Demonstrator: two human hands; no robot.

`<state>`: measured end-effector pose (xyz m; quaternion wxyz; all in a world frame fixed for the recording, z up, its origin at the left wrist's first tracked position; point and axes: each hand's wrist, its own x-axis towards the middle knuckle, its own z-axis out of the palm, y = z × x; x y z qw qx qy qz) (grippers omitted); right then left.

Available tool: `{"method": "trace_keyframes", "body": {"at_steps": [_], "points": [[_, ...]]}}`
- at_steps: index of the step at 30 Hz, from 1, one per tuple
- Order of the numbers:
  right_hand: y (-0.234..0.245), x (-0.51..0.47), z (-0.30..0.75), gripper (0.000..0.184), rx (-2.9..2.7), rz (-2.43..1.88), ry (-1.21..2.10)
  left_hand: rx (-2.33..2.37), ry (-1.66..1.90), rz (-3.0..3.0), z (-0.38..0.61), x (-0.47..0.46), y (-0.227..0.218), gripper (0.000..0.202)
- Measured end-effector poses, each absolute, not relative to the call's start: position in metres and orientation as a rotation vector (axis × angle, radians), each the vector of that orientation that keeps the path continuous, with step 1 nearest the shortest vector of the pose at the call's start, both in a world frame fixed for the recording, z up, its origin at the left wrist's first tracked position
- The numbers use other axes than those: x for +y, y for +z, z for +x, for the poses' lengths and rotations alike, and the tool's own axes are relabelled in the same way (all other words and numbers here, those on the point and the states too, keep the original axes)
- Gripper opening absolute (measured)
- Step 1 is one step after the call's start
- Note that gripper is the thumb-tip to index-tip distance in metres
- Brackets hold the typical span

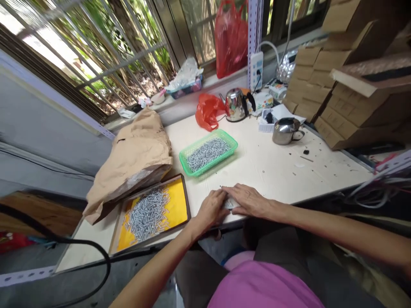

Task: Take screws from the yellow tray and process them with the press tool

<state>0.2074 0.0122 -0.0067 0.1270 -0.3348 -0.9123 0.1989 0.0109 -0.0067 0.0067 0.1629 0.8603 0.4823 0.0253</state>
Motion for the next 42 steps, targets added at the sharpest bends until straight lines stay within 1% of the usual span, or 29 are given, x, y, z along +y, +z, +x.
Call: {"method": "trace_keyframes", "body": {"at_steps": [2, 3, 5, 7, 8, 13, 16, 18, 21, 23, 24, 27, 28, 30, 33, 38, 42], "points": [[-0.006, 0.013, 0.210, 0.074, -2.659, -1.109, 0.574, 1.347, -0.040, 2.469, 0.011, 0.002, 0.009, 0.055], [-0.005, 0.014, 0.211, 0.073, -2.661, -1.193, 0.568, 1.351, -0.081, 2.480, 0.011, 0.004, 0.010, 0.059], [-0.005, 0.017, 0.211, 0.064, -2.674, -1.317, 0.556, 1.357, -0.123, 2.518, 0.013, 0.008, 0.012, 0.066], [-0.002, 0.020, 0.209, 0.053, -2.712, -1.336, 0.556, 1.335, -0.143, 2.554, 0.017, 0.012, 0.012, 0.068], [0.000, 0.021, 0.209, 0.049, -2.731, -1.327, 0.559, 1.316, -0.154, 2.565, 0.019, 0.014, 0.012, 0.064], [0.013, 0.022, 0.210, 0.028, -2.794, -1.240, 0.576, 1.214, -0.165, 2.570, 0.025, 0.019, 0.009, 0.031], [0.003, 0.019, 0.212, 0.015, -2.805, -1.142, 0.566, 1.196, -0.137, 2.561, 0.026, 0.015, 0.004, 0.013], [-0.011, 0.017, 0.211, 0.012, -2.790, -1.123, 0.539, 1.211, -0.135, 2.541, 0.027, 0.011, 0.003, 0.008], [-0.029, 0.017, 0.211, 0.016, -2.781, -1.091, 0.480, 1.253, -0.116, 2.512, 0.028, 0.007, 0.002, 0.011], [-0.031, 0.021, 0.215, 0.018, -2.777, -1.070, 0.434, 1.289, -0.089, 2.500, 0.029, 0.005, 0.003, 0.010], [-0.030, 0.023, 0.218, 0.021, -2.772, -1.068, 0.418, 1.310, -0.072, 2.495, 0.029, 0.004, 0.003, 0.010], [-0.019, 0.033, 0.228, 0.040, -2.774, -1.042, 0.436, 1.344, 0.041, 2.503, 0.028, -0.008, -0.002, 0.021], [-0.016, 0.036, 0.231, 0.040, -2.779, -1.037, 0.455, 1.344, 0.101, 2.517, 0.028, -0.015, -0.005, 0.024], [-0.013, 0.039, 0.233, 0.032, -2.777, -1.063, 0.472, 1.328, 0.232, 2.545, 0.030, -0.030, -0.013, 0.027], [-0.017, 0.045, 0.229, 0.021, -2.756, -1.164, 0.398, 1.296, 0.360, 2.526, 0.038, -0.053, -0.022, 0.031], [-0.022, 0.071, 0.216, 0.016, -2.721, -1.245, 0.227, 1.285, 0.432, 2.407, 0.051, -0.071, -0.026, 0.035], [-0.009, 0.080, 0.196, 0.014, -2.741, -1.237, 0.131, 1.293, 0.460, 2.392, 0.051, -0.072, -0.026, 0.039]]}}
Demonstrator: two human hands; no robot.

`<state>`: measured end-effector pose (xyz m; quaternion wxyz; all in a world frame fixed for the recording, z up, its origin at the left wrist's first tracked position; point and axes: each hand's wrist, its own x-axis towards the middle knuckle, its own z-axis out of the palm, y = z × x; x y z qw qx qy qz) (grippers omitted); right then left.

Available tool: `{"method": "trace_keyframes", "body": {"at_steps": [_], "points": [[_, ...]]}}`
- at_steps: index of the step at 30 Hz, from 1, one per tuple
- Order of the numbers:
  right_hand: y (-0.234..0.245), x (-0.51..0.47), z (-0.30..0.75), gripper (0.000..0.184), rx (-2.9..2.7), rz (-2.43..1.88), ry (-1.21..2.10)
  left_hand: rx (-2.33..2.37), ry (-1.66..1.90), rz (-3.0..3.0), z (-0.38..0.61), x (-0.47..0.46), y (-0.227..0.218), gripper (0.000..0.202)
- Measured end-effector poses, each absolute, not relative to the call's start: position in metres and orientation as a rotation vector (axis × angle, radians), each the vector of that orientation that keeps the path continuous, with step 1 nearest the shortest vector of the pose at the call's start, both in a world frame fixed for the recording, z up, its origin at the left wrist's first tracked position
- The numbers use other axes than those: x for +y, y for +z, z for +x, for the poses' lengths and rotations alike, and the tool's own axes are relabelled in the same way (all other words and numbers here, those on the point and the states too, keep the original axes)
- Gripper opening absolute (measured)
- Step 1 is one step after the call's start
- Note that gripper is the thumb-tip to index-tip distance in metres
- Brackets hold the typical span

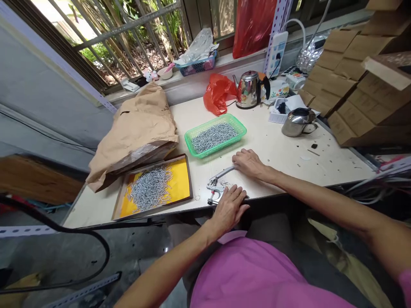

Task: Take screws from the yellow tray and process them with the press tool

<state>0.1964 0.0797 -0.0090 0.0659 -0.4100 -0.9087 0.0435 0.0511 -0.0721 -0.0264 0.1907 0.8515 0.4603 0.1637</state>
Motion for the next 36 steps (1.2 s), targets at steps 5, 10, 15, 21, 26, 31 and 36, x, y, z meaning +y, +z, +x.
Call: {"method": "trace_keyframes", "body": {"at_steps": [5, 10, 15, 21, 26, 31, 36], "points": [[0.001, 0.047, 0.142, 0.012, -2.973, -0.502, 0.254, 1.290, 0.462, 2.389, 0.050, -0.073, -0.035, 0.043], [-0.013, 0.021, 0.101, 0.015, -3.048, -0.194, 0.211, 1.215, 0.495, 2.436, 0.045, -0.095, -0.035, 0.049], [0.001, 0.028, 0.098, 0.014, -2.768, -0.279, 0.399, 1.396, 0.605, 2.542, -0.002, -0.112, -0.014, 0.022], [0.057, 0.097, 0.112, 0.012, -2.310, -0.673, 0.256, 2.425, 0.335, 2.181, -0.119, -0.061, 0.009, 0.024], [0.072, 0.138, 0.134, 0.021, -2.222, -0.832, 0.102, 2.426, 0.008, 2.185, -0.168, -0.030, 0.003, 0.025], [0.048, 0.095, 0.159, 0.016, -2.322, -0.800, 0.362, 2.404, -0.166, 2.186, -0.174, -0.022, -0.002, 0.027], [0.004, 0.036, 0.181, 0.017, -2.534, -0.895, 0.645, 2.342, -0.358, 2.315, -0.171, -0.015, 0.008, 0.032]]}}
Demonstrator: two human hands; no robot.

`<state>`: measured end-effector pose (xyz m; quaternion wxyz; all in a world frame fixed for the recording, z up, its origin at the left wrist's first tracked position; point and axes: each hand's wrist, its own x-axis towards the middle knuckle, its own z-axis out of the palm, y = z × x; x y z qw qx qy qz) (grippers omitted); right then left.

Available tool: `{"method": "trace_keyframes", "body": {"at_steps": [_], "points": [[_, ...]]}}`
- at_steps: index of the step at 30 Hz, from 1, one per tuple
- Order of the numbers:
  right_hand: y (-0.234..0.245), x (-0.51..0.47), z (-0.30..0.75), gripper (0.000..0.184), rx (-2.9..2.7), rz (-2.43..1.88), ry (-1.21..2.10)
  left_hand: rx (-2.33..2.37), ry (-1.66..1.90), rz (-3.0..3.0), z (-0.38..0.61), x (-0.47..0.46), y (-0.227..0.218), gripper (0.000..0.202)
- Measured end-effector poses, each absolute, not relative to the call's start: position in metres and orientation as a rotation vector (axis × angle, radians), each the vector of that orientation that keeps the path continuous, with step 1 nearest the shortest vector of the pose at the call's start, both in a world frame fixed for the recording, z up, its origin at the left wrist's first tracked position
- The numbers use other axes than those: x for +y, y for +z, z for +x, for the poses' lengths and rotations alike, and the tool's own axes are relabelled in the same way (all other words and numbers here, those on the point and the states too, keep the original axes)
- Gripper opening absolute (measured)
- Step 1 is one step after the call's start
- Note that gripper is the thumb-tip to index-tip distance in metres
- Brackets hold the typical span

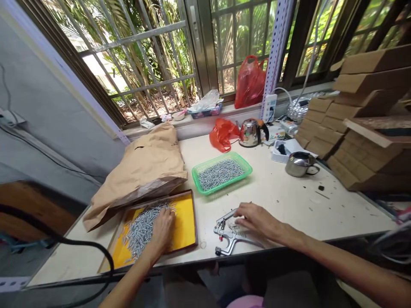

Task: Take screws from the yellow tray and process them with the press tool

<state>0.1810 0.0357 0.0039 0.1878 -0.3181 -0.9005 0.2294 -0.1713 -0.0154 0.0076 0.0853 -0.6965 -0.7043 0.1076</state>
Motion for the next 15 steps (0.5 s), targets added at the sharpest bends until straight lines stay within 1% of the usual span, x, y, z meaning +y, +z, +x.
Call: {"method": "trace_keyframes", "body": {"at_steps": [2, 4, 7, 9, 10, 12, 15], "points": [[-0.006, 0.020, 0.187, 0.017, -2.634, -0.930, 0.647, -2.081, 0.223, -2.087, -0.168, -0.015, 0.016, 0.030], [-0.010, 0.010, 0.191, 0.017, -2.716, -0.957, 0.588, -2.154, -0.025, -2.094, -0.158, -0.017, 0.025, 0.026], [-0.008, 0.004, 0.194, 0.020, -2.805, -0.961, 0.504, -2.584, -0.584, -2.096, -0.125, -0.024, 0.034, 0.019], [-0.009, 0.005, 0.194, 0.021, -2.855, -0.934, 0.471, -2.966, -0.959, -2.109, -0.093, -0.030, 0.033, 0.024], [-0.010, 0.006, 0.194, 0.021, -2.867, -0.921, 0.450, -3.107, -1.090, -2.132, -0.077, -0.034, 0.031, 0.026], [-0.016, 0.010, 0.193, 0.020, -2.864, -0.926, 0.383, -3.279, -1.237, -2.142, -0.050, -0.040, 0.022, 0.028], [-0.026, 0.016, 0.191, 0.020, -2.831, -0.968, 0.261, -3.419, -1.245, -2.065, -0.027, -0.046, 0.008, 0.027]]}}
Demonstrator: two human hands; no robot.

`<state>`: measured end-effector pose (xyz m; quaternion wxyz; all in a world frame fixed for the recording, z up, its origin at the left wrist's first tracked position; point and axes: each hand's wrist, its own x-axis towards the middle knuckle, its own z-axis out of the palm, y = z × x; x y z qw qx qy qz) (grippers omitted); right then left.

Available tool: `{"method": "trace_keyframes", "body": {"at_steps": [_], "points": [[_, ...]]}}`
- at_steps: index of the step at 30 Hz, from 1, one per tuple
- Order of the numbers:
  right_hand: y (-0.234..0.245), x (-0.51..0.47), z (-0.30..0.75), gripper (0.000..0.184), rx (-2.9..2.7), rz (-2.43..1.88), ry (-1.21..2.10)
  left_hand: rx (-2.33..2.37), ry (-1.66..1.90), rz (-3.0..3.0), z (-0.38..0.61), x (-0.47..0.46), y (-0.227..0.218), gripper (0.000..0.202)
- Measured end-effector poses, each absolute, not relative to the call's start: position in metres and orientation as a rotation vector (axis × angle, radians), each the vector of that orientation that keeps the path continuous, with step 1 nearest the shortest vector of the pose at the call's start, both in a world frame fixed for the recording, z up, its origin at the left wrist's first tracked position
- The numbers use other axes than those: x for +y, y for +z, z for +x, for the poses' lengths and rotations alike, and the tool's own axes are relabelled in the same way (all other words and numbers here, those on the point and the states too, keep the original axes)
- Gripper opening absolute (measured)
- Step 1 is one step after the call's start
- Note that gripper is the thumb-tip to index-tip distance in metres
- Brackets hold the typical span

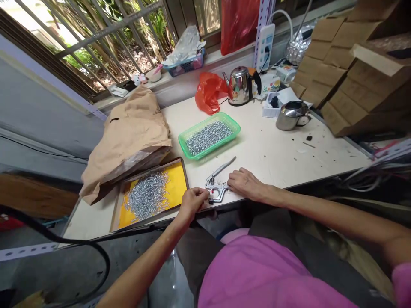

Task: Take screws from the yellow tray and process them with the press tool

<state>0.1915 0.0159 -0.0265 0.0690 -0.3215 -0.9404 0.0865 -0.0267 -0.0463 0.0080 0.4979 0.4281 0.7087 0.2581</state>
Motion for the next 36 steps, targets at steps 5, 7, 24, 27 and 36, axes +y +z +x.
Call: {"method": "trace_keyframes", "body": {"at_steps": [5, 7, 24, 27, 36], "points": [[-0.036, 0.025, 0.193, 0.019, -2.802, -0.974, 0.167, 1.694, 0.618, 0.929, -0.022, -0.040, -0.003, 0.026], [-0.037, 0.026, 0.194, 0.019, -2.795, -0.956, 0.159, 1.686, 0.613, 0.910, -0.021, -0.036, -0.005, 0.027], [-0.019, 0.042, 0.205, 0.071, -2.839, -1.027, 0.336, 1.666, 0.241, 1.074, -0.023, -0.028, -0.002, 0.028], [-0.022, 0.060, 0.206, 0.101, -2.914, -1.023, 0.339, 1.666, 0.240, 1.098, -0.024, -0.029, -0.002, 0.029], [-0.015, 0.067, 0.203, 0.097, -2.946, -0.950, 0.337, 1.667, 0.273, 1.052, -0.023, -0.034, -0.003, 0.033]]}}
